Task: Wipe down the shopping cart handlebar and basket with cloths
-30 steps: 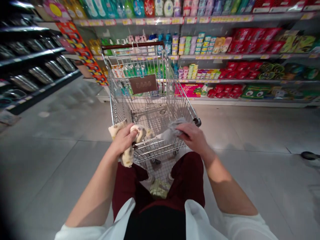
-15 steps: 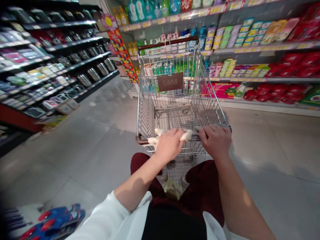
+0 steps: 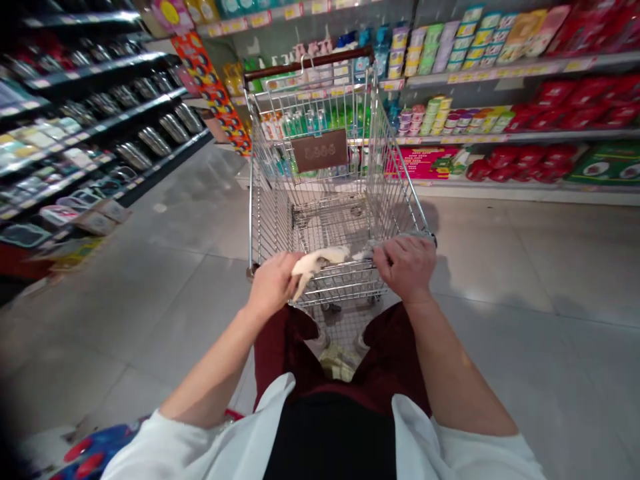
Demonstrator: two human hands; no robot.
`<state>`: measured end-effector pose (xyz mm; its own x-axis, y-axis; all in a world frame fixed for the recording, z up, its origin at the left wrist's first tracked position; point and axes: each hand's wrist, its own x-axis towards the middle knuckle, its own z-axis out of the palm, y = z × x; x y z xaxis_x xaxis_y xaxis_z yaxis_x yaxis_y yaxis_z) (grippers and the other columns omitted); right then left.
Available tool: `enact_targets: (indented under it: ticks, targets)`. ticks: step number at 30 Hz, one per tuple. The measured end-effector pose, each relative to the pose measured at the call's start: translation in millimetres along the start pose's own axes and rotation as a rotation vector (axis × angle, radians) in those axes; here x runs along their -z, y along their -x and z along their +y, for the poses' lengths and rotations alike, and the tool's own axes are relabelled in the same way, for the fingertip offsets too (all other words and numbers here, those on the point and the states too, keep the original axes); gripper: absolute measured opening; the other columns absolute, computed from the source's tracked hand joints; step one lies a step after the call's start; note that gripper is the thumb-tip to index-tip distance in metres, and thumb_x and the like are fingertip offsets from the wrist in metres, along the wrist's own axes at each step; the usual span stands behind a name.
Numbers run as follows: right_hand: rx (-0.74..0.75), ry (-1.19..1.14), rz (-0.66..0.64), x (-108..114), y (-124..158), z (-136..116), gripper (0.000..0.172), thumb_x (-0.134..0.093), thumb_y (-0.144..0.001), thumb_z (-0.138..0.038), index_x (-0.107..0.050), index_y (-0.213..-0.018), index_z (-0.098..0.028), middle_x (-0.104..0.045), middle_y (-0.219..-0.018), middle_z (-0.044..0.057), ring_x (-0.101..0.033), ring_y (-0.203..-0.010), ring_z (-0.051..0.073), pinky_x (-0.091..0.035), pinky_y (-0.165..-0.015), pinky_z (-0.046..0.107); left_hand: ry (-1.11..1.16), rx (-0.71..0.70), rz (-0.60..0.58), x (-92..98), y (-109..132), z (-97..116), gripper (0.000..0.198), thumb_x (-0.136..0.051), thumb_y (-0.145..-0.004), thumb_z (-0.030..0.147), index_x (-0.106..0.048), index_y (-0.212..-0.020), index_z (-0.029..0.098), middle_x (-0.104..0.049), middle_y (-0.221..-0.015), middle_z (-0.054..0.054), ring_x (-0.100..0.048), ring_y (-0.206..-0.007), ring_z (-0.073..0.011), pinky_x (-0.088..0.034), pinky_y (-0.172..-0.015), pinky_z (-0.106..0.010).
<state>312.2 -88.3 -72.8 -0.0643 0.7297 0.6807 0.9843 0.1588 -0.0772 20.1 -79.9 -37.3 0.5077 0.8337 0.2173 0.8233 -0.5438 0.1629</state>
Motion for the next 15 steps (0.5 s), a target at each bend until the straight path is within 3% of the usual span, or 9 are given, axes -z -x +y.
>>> enact_targets:
  ticks: [3, 7, 11, 15]
  targets:
    - [-0.029, -0.025, -0.020, 3.5, 0.0, -11.8, 0.034, -0.048, -0.093, -0.037, -0.059, -0.066, -0.020, -0.063, -0.069, 0.003, -0.054, -0.076, 0.018, -0.030, -0.080, 0.035, 0.110, 0.104, -0.178, 20.2, -15.9, -5.7, 0.029, -0.038, -0.096, 0.038, -0.060, -0.105, 0.022, -0.066, -0.089, -0.007, -0.061, -0.083, -0.0234, -0.042, -0.072, -0.031]
    - [-0.049, -0.056, -0.038, 6.1, 1.4, -21.2, 0.035, -0.046, -0.095, -0.036, -0.059, -0.066, -0.021, -0.063, -0.069, 0.003, -0.053, -0.076, 0.018, -0.030, -0.080, 0.035, 0.241, -0.034, -0.465, 31.0, -67.6, 5.6, 0.020, -0.052, -0.087, 0.034, -0.068, -0.092, 0.023, -0.068, -0.078, -0.005, -0.059, -0.071, -0.0212, -0.041, -0.069, -0.030]
    - [-0.091, -0.142, -0.041, 6.0, 3.7, -23.7, 0.035, -0.041, -0.097, -0.036, -0.063, -0.074, -0.021, -0.065, -0.075, 0.004, -0.055, -0.080, 0.019, -0.032, -0.084, 0.036, 0.268, -0.088, -0.750, 10.1, -139.8, 32.7, 0.011, -0.063, -0.071, 0.023, -0.071, -0.076, 0.018, -0.068, -0.070, -0.007, -0.059, -0.070, -0.0217, -0.044, -0.071, -0.031]
    - [-0.160, -0.298, 0.041, 8.4, 5.2, -23.6, 0.044, -0.029, -0.100, -0.041, -0.063, -0.080, -0.021, -0.064, -0.080, 0.007, -0.056, -0.084, 0.020, -0.037, -0.084, 0.035, 0.352, -0.068, -0.785, -27.1, -186.5, 62.7, 0.015, -0.063, -0.065, 0.017, -0.071, -0.077, 0.012, -0.070, -0.075, -0.009, -0.061, -0.077, -0.0220, -0.046, -0.073, -0.030]
